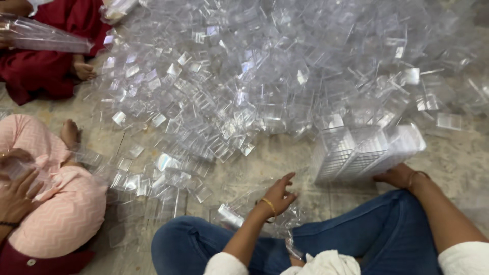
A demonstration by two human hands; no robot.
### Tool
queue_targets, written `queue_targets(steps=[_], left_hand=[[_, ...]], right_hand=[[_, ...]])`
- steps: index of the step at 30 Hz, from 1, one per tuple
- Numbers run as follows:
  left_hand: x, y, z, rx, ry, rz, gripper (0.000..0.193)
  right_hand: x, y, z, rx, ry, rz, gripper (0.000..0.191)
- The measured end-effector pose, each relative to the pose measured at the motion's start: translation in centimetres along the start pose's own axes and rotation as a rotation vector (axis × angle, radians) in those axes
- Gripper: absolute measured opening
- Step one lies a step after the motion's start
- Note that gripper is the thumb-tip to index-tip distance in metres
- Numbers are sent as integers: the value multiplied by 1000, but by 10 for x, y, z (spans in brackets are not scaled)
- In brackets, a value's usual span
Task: The person sits on the floor and repeatedly picks up small clear plastic containers from a large pile, aligns them, and stacks them into neat columns. The person occasionally places completed stacks aside and continues assembling new stacks from the surrounding pile.
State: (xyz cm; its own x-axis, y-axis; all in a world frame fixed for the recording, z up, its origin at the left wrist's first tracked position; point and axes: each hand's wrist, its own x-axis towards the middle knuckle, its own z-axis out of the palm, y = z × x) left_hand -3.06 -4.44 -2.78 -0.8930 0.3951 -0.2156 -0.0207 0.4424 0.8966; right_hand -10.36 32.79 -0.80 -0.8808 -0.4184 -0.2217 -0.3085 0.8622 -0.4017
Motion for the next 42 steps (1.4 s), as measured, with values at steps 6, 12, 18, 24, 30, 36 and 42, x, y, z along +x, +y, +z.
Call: queue_targets(steps=[6,12,18,24,30,36,42], left_hand=[[51,33,45,-23,138,96,97],[57,39,61,-118,96,-65,106],[67,30,64,182,167,178,103],[59,31,65,-162,68,-155,97],[65,21,67,-318,74,-156,93],[66,19,68,-85,104,-133,88],[64,22,68,-203,58,-188,90]], right_hand=[[-3,1,1,-286,-380,210,37],[-1,-8,-1,23,-128,262,44],[2,2,4,-423,-307,-44,31],[0,2,6,-67,-42,-9,31],[1,8,6,22,-2,55,29],[-2,12,2,-209,-7,88,29],[-11,11,-1,772,381,522,31]])
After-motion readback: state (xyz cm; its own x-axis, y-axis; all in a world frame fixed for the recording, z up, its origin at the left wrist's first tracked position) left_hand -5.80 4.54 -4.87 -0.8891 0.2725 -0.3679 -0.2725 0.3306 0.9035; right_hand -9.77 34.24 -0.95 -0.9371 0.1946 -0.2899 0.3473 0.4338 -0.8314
